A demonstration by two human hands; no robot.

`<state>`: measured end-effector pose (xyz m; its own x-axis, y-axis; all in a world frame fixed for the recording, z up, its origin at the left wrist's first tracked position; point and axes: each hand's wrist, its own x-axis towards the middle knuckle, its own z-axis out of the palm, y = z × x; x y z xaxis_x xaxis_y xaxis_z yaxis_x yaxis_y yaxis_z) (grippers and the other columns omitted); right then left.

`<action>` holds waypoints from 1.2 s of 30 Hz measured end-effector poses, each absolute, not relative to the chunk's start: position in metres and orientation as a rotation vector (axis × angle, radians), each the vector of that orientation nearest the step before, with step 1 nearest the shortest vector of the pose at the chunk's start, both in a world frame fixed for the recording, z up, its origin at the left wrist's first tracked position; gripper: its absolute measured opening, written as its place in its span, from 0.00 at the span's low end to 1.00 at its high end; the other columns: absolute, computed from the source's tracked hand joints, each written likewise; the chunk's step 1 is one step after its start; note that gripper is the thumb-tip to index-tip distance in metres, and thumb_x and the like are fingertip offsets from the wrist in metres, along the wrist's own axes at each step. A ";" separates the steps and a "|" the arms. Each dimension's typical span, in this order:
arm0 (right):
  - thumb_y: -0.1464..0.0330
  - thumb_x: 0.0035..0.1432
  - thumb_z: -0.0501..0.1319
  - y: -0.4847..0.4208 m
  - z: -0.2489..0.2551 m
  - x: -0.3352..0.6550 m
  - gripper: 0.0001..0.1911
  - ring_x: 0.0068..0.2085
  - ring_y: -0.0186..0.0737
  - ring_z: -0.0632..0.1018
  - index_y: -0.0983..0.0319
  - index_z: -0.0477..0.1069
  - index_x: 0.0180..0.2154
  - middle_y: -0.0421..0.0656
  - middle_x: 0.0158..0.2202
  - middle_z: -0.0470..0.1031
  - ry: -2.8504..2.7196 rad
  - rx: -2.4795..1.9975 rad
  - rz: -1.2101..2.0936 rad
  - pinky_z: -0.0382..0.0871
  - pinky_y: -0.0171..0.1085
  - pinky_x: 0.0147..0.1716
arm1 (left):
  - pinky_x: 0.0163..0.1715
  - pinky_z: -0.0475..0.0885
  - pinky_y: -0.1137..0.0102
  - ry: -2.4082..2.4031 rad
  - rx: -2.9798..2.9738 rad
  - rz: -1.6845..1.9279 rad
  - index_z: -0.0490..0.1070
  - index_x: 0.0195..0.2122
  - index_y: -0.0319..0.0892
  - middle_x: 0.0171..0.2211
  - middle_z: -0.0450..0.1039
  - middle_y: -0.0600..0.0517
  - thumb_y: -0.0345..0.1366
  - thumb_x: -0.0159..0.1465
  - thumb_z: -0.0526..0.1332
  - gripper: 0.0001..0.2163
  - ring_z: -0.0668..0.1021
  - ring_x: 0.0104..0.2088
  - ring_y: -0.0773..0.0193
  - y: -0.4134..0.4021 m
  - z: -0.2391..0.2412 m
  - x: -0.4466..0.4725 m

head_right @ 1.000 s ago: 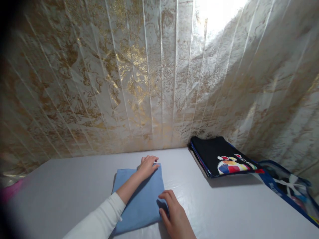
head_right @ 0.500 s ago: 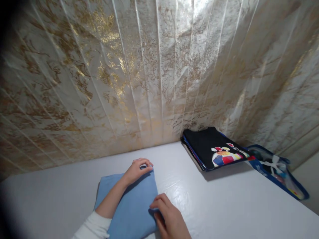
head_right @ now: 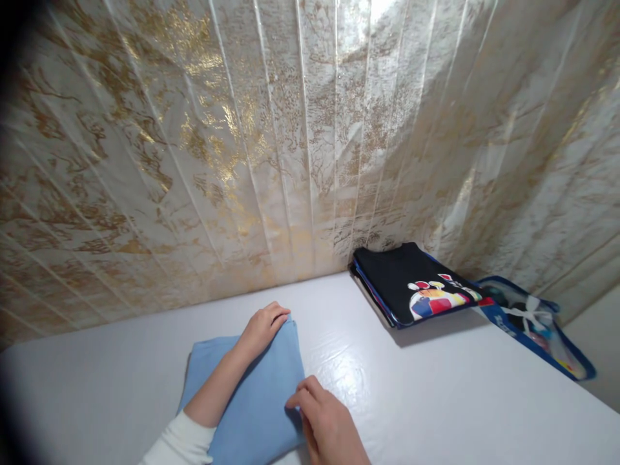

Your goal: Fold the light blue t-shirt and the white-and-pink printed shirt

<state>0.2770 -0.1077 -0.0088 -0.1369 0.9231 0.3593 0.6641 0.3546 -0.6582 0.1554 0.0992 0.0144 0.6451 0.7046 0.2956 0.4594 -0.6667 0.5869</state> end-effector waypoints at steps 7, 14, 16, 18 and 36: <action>0.79 0.57 0.47 -0.109 -0.005 0.276 0.18 0.37 0.39 0.75 0.57 0.66 0.43 0.45 0.42 0.69 -1.951 -1.447 0.408 0.67 0.34 0.36 | 0.47 0.68 0.68 0.822 2.442 0.685 0.74 0.44 0.43 0.42 0.76 0.50 0.30 0.64 0.57 0.10 0.76 0.44 0.61 0.095 0.013 0.157; 0.83 0.46 0.49 -0.111 0.006 0.275 0.23 0.36 0.39 0.74 0.58 0.66 0.42 0.42 0.40 0.73 -2.164 -1.448 0.303 0.61 0.35 0.34 | 0.45 0.69 0.68 0.782 2.446 0.732 0.74 0.39 0.42 0.39 0.76 0.51 0.28 0.63 0.59 0.07 0.76 0.42 0.61 0.094 0.007 0.160; 0.83 0.43 0.50 -0.109 0.009 0.274 0.24 0.35 0.39 0.74 0.58 0.66 0.41 0.42 0.39 0.74 -2.199 -1.469 0.297 0.60 0.35 0.33 | 0.47 0.68 0.67 0.791 2.451 0.766 0.74 0.41 0.43 0.41 0.76 0.51 0.29 0.65 0.58 0.07 0.76 0.43 0.61 0.092 0.008 0.161; 0.83 0.41 0.50 -0.107 0.008 0.273 0.24 0.34 0.39 0.74 0.58 0.67 0.41 0.42 0.38 0.74 -2.201 -1.484 0.307 0.60 0.35 0.32 | 0.48 0.66 0.67 0.801 2.459 0.792 0.73 0.43 0.45 0.42 0.75 0.52 0.31 0.66 0.57 0.07 0.75 0.44 0.61 0.090 0.008 0.163; 0.69 0.65 0.48 -0.110 0.004 0.297 0.10 0.37 0.39 0.74 0.57 0.66 0.44 0.41 0.36 0.71 -1.648 -1.656 0.432 0.67 0.37 0.38 | 0.54 0.62 0.60 0.925 2.672 0.560 0.70 0.51 0.44 0.55 0.68 0.46 0.29 0.65 0.57 0.14 0.69 0.55 0.55 0.045 0.034 0.161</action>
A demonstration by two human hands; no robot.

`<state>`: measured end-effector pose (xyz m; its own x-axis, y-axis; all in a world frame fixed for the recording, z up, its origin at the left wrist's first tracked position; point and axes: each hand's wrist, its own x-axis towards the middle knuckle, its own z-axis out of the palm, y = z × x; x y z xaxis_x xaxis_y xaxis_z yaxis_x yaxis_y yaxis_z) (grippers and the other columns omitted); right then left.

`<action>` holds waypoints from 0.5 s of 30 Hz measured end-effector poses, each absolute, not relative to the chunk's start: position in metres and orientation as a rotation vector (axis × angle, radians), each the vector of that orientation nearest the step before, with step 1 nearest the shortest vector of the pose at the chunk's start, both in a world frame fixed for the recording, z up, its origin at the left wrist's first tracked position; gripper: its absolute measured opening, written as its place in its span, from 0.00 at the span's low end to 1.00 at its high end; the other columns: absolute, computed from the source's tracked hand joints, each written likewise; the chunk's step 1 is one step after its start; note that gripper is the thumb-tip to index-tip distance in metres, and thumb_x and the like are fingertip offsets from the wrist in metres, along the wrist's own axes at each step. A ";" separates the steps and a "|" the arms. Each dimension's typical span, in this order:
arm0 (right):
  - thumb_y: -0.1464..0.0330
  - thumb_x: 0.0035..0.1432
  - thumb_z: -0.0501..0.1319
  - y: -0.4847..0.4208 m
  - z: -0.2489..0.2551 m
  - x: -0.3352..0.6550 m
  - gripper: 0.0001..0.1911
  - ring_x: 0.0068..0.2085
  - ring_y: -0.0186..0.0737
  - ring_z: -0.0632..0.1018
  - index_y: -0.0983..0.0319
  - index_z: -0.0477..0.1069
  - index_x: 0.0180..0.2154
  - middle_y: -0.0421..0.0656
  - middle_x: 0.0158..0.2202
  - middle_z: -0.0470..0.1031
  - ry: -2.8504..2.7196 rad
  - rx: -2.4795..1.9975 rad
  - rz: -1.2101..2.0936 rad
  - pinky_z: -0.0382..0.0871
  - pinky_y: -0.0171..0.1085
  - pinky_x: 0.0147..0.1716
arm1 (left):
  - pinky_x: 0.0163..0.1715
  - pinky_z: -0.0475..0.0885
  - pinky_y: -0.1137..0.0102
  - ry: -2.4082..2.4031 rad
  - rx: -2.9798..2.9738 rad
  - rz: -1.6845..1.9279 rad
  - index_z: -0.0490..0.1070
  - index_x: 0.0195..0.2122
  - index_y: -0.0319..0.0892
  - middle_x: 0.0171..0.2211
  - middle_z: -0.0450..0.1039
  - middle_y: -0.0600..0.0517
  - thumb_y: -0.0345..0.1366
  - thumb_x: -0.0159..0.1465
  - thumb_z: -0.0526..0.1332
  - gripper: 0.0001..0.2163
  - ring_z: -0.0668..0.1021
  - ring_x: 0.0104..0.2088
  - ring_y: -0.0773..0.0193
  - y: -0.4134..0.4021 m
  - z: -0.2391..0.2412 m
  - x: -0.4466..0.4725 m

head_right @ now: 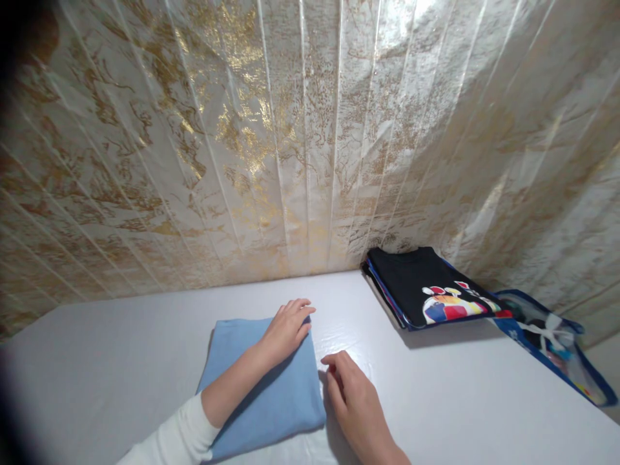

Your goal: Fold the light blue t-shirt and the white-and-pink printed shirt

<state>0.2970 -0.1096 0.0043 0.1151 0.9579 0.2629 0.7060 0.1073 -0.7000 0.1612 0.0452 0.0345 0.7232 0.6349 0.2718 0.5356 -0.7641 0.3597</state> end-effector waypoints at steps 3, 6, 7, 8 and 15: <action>0.68 0.63 0.52 -0.111 0.005 0.294 0.09 0.37 0.41 0.74 0.57 0.66 0.45 0.40 0.34 0.72 -1.676 -1.695 0.453 0.66 0.38 0.38 | 0.60 0.58 0.57 0.890 2.708 0.447 0.64 0.59 0.45 0.64 0.59 0.46 0.31 0.65 0.58 0.20 0.62 0.63 0.54 0.004 0.037 0.139; 0.70 0.58 0.56 -0.114 0.010 0.286 0.13 0.35 0.42 0.73 0.57 0.67 0.46 0.40 0.31 0.72 -1.750 -1.732 0.486 0.65 0.39 0.37 | 0.62 0.55 0.57 0.862 2.731 0.273 0.53 0.66 0.50 0.68 0.49 0.50 0.36 0.67 0.56 0.26 0.55 0.67 0.56 -0.033 0.029 0.111; 0.71 0.57 0.58 -0.114 0.012 0.284 0.14 0.35 0.43 0.72 0.57 0.67 0.46 0.40 0.31 0.71 -1.776 -1.749 0.481 0.65 0.40 0.36 | 0.62 0.55 0.56 0.862 2.734 0.234 0.51 0.67 0.51 0.68 0.47 0.51 0.37 0.67 0.55 0.27 0.55 0.67 0.56 -0.041 0.026 0.103; 0.72 0.55 0.58 -0.115 0.013 0.283 0.16 0.35 0.44 0.72 0.57 0.68 0.46 0.40 0.31 0.71 -1.797 -1.765 0.473 0.65 0.40 0.36 | 0.63 0.54 0.56 0.871 2.735 0.211 0.50 0.67 0.51 0.68 0.46 0.51 0.37 0.67 0.55 0.27 0.55 0.67 0.56 -0.047 0.022 0.097; 0.71 0.57 0.56 -0.122 0.016 0.292 0.19 0.42 0.45 0.72 0.58 0.65 0.52 0.44 0.41 0.72 -1.891 -1.614 0.457 0.64 0.45 0.46 | 0.63 0.57 0.59 1.128 2.757 0.317 0.49 0.68 0.48 0.68 0.45 0.50 0.35 0.67 0.54 0.27 0.55 0.67 0.57 -0.055 0.010 0.054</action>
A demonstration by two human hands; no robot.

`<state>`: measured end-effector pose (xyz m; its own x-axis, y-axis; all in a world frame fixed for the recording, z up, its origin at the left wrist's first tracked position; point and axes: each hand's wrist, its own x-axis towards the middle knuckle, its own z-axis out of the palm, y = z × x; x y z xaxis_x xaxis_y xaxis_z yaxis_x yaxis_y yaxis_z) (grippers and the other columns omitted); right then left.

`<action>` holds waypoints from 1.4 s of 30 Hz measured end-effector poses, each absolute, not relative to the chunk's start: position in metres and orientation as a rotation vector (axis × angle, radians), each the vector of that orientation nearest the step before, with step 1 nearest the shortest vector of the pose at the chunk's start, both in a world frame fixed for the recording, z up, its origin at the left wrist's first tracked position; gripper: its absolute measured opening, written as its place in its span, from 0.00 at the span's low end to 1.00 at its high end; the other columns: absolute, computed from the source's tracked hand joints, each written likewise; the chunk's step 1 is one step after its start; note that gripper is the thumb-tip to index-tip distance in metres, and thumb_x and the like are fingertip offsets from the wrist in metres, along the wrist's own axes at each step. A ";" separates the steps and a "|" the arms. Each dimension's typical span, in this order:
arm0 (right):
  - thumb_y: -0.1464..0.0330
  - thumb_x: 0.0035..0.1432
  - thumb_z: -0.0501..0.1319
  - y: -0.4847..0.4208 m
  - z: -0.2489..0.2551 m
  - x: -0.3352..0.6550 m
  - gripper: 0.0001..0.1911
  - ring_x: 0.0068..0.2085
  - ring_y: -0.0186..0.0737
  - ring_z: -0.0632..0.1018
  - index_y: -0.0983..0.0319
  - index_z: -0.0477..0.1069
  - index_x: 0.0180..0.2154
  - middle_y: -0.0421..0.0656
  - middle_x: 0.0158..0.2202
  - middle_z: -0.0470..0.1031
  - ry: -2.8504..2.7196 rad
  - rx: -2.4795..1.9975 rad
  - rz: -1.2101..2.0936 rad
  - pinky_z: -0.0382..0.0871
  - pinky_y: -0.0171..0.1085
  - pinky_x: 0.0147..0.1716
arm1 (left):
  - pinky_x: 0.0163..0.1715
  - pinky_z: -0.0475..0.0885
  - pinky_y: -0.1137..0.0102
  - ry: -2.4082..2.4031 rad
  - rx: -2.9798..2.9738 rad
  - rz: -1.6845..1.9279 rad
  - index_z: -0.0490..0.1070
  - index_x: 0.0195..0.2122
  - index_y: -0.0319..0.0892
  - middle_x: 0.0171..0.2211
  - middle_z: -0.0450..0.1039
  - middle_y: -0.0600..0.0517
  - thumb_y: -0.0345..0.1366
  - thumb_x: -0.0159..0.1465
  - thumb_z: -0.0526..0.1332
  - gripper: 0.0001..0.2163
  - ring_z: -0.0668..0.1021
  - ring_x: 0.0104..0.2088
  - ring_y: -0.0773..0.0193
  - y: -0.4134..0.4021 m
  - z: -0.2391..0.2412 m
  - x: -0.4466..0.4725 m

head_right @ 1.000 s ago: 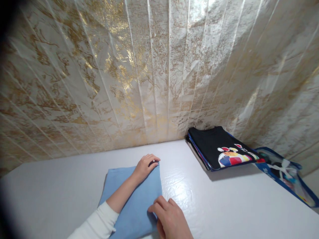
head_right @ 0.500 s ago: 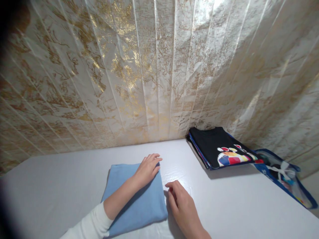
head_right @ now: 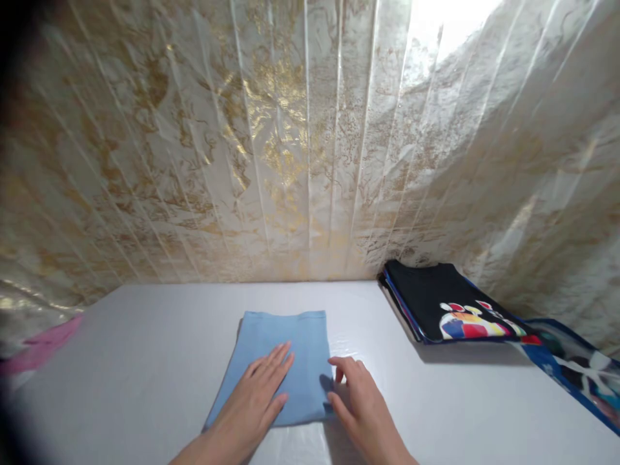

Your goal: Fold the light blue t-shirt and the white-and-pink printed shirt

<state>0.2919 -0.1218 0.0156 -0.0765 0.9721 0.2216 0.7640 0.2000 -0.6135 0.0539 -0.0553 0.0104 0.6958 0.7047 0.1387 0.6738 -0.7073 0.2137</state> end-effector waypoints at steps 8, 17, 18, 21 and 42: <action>0.77 0.55 0.57 -0.062 0.056 0.269 0.15 0.42 0.46 0.72 0.59 0.71 0.44 0.45 0.41 0.74 -2.145 -1.504 0.383 0.65 0.45 0.43 | 0.57 0.66 0.58 1.588 2.670 0.694 0.52 0.66 0.54 0.68 0.47 0.51 0.39 0.65 0.56 0.28 0.60 0.65 0.51 -0.085 -0.031 -0.032; 0.76 0.54 0.61 0.090 0.051 0.172 0.15 0.42 0.40 0.73 0.63 0.73 0.45 0.46 0.43 0.75 -2.289 -1.238 0.600 0.65 0.39 0.44 | 0.47 0.68 0.62 1.669 2.391 0.827 0.63 0.59 0.50 0.51 0.71 0.47 0.38 0.63 0.57 0.21 0.73 0.50 0.54 -0.094 -0.037 -0.036; 0.75 0.53 0.62 0.100 0.043 0.166 0.13 0.41 0.40 0.73 0.63 0.75 0.43 0.45 0.41 0.75 -2.305 -1.232 0.621 0.65 0.39 0.43 | 0.46 0.68 0.63 1.672 2.377 0.835 0.64 0.58 0.49 0.49 0.72 0.47 0.38 0.64 0.57 0.20 0.74 0.48 0.55 -0.094 -0.035 -0.035; 0.69 0.54 0.64 0.116 0.026 0.158 0.04 0.37 0.39 0.73 0.62 0.75 0.33 0.42 0.34 0.75 -2.334 -1.207 0.662 0.65 0.39 0.42 | 0.44 0.65 0.63 1.672 2.359 0.844 0.65 0.55 0.48 0.44 0.74 0.49 0.36 0.64 0.57 0.17 0.74 0.43 0.56 -0.096 -0.029 -0.031; 0.74 0.63 0.51 0.069 0.018 0.149 0.15 0.51 0.44 0.74 0.61 0.67 0.51 0.49 0.51 0.74 -2.252 -1.351 0.258 0.63 0.43 0.48 | 0.47 0.65 0.63 1.691 2.416 0.842 0.66 0.53 0.46 0.52 0.69 0.48 0.28 0.63 0.55 0.17 0.71 0.51 0.57 -0.099 0.003 -0.034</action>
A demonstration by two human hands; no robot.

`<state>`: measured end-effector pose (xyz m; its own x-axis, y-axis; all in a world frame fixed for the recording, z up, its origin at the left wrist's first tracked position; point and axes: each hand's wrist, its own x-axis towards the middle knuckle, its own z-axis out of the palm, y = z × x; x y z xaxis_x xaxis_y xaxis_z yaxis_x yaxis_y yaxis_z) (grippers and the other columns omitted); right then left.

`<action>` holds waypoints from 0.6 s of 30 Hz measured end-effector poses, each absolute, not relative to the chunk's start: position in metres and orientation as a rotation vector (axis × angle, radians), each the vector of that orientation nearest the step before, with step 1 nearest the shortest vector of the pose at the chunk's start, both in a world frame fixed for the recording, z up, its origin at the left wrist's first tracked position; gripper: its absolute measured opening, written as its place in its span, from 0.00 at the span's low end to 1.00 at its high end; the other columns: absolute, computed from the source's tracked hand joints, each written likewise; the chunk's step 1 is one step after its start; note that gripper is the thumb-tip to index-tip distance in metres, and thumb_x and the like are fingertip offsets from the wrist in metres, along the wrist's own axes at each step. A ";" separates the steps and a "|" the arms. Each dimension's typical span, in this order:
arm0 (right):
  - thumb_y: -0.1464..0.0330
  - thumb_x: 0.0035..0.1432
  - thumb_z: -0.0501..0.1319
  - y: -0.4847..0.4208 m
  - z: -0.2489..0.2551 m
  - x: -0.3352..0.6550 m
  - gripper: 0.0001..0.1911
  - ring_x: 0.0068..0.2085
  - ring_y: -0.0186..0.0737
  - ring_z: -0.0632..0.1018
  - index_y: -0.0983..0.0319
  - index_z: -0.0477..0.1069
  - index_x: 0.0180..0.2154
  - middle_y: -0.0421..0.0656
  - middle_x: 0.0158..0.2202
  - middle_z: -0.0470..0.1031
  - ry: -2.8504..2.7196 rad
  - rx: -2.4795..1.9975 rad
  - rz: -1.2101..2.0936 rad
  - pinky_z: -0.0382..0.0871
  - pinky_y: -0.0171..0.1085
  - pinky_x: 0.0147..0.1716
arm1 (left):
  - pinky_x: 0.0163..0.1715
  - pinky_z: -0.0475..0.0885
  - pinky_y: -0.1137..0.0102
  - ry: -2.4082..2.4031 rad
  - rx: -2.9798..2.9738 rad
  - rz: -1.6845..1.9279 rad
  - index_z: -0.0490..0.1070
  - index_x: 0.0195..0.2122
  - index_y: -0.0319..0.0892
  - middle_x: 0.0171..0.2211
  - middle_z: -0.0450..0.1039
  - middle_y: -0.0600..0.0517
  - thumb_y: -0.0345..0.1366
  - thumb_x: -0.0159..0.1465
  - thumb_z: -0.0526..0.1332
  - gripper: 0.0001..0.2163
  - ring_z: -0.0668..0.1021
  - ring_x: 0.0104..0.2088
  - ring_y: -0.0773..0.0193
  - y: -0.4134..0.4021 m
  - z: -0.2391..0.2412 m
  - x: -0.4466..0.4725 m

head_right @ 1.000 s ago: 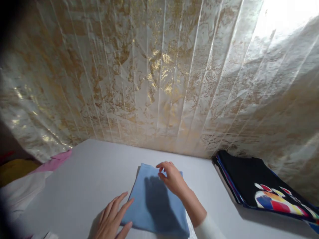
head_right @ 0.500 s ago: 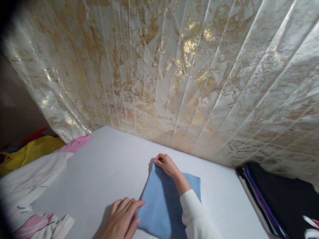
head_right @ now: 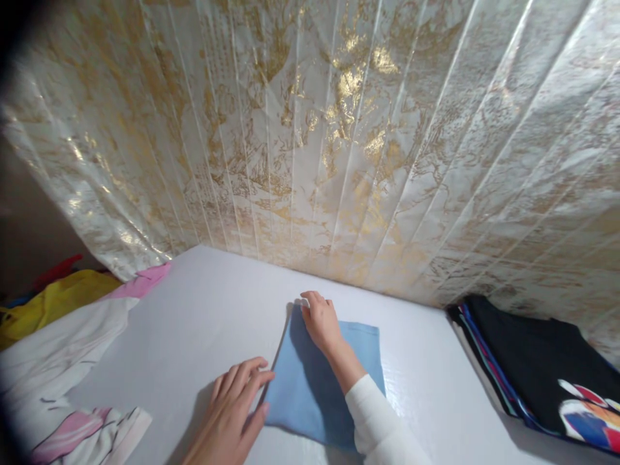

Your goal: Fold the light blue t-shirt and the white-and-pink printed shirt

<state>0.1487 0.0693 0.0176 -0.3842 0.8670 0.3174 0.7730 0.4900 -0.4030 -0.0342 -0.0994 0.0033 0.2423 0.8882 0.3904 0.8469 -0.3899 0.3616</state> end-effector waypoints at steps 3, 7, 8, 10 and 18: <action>0.74 0.63 0.49 0.032 0.015 0.159 0.21 0.60 0.45 0.67 0.63 0.63 0.57 0.51 0.61 0.66 -2.299 -1.337 0.203 0.61 0.46 0.55 | 0.53 0.62 0.63 1.713 2.519 0.866 0.59 0.61 0.43 0.60 0.64 0.47 0.27 0.65 0.51 0.22 0.66 0.59 0.59 -0.100 0.002 -0.031; 0.68 0.65 0.51 -0.020 -0.004 0.161 0.25 0.66 0.47 0.59 0.66 0.59 0.62 0.52 0.66 0.57 -2.358 -1.391 0.094 0.58 0.48 0.60 | 0.58 0.60 0.62 1.645 2.730 0.714 0.53 0.65 0.43 0.66 0.55 0.49 0.28 0.66 0.50 0.25 0.61 0.64 0.60 -0.098 -0.009 -0.019; 0.66 0.65 0.51 -0.030 -0.008 0.159 0.26 0.66 0.47 0.58 0.66 0.58 0.63 0.51 0.66 0.55 -2.370 -1.410 0.084 0.58 0.49 0.61 | 0.58 0.59 0.61 1.622 2.778 0.653 0.52 0.66 0.43 0.67 0.53 0.49 0.30 0.66 0.50 0.25 0.59 0.65 0.59 -0.098 -0.012 -0.017; 0.62 0.66 0.51 -0.042 -0.014 0.157 0.28 0.67 0.47 0.56 0.67 0.56 0.64 0.51 0.67 0.51 -2.389 -1.462 0.078 0.56 0.49 0.62 | 0.59 0.58 0.58 1.580 2.846 0.521 0.52 0.66 0.41 0.67 0.51 0.48 0.33 0.67 0.51 0.26 0.58 0.65 0.57 -0.098 -0.017 -0.016; 0.58 0.68 0.46 -0.041 0.003 0.188 0.30 0.67 0.46 0.54 0.68 0.54 0.65 0.50 0.67 0.50 -2.282 -1.647 0.046 0.54 0.49 0.63 | 0.59 0.61 0.57 1.473 2.925 0.306 0.52 0.67 0.37 0.67 0.49 0.44 0.43 0.69 0.50 0.27 0.57 0.66 0.55 -0.095 -0.001 -0.018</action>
